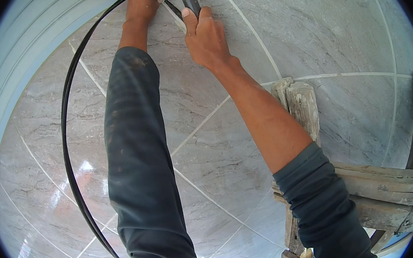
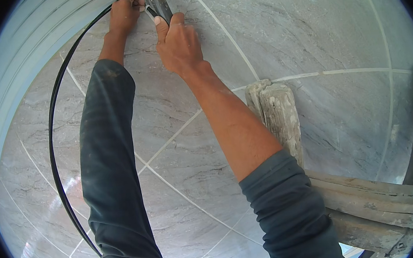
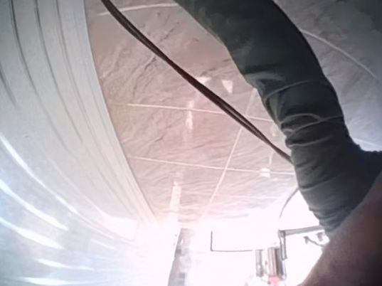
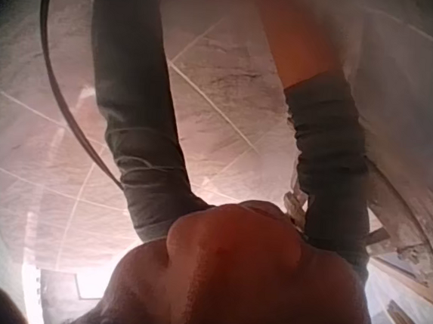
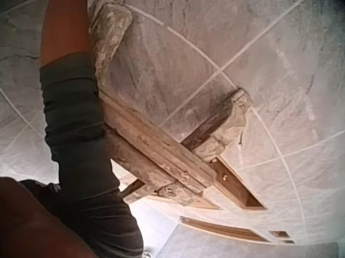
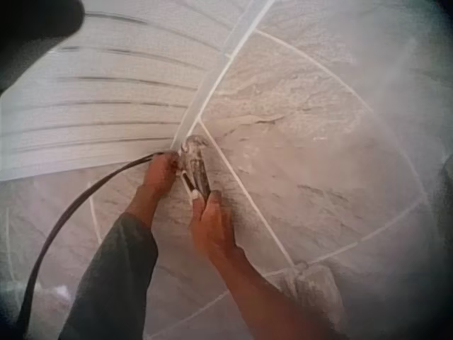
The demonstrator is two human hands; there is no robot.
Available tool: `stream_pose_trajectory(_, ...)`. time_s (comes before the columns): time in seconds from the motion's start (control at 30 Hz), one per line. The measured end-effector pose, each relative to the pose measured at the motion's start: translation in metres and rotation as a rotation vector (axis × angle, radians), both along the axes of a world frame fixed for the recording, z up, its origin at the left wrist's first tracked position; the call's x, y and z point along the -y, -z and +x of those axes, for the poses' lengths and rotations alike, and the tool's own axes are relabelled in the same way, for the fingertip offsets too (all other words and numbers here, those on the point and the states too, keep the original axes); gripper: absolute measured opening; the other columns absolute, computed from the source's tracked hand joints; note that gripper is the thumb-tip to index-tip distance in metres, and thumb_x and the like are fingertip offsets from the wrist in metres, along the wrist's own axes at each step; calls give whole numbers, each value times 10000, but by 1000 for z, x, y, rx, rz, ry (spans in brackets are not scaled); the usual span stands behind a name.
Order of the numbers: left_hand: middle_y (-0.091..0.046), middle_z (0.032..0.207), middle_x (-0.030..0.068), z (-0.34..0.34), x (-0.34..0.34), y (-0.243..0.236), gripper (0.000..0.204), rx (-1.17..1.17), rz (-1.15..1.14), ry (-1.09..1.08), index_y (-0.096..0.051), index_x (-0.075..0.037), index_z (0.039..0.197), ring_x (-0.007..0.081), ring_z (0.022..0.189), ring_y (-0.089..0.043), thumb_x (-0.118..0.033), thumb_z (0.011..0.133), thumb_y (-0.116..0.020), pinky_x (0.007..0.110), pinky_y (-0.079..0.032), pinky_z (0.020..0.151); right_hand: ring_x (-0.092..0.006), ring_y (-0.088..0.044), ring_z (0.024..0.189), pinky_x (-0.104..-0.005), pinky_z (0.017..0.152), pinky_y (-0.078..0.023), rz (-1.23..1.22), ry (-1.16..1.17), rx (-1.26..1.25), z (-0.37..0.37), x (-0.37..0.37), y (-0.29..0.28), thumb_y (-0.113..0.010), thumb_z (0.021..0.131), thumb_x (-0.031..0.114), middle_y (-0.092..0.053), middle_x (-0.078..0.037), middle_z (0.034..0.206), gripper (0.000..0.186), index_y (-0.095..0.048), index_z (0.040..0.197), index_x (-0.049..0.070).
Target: The person installs a black cable along the edge of a tiled wall and ceiling using a hammer and cable clips, hammering clips into the wall to secure the cable in place.
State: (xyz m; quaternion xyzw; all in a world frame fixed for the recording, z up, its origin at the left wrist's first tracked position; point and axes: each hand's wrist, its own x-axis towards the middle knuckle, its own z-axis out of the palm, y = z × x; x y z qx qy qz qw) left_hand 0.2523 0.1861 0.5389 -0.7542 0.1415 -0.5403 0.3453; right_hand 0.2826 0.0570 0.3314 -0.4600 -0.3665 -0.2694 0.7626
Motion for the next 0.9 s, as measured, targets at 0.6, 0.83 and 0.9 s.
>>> stream_pose_trajectory(0.6, -673, 819, 237, 6, 10, 9, 163, 75, -201, -63, -565, 16, 1081, 416, 762, -654, -90, 965, -522, 485, -523, 713, -527, -667, 865, -553, 785, -538, 12, -15, 19, 3, -4, 6, -443, 1042, 416, -655, -376, 871, 534, -519, 1038, -113)
stream_pose_trajectory(0.83, -666, 811, 224, 1, 24, 17, 188, 68, -202, -79, -533, 12, 1118, 415, 729, -640, -137, 1017, -479, 486, -515, 695, -532, -661, 868, -560, 785, -532, -6, 40, 31, 17, -8, 3, -452, 1040, 420, -652, -379, 869, 531, -511, 1031, -108)
stream_pose_trajectory(0.9, -663, 808, 221, -1, 25, 19, 202, 50, -297, -54, -535, 11, 1115, 410, 723, -638, -158, 1036, -461, 481, -514, 691, -530, -660, 884, -556, 794, -533, 16, -13, 8, 7, -3, 4, -452, 1040, 420, -652, -382, 892, 537, -516, 1039, -113)
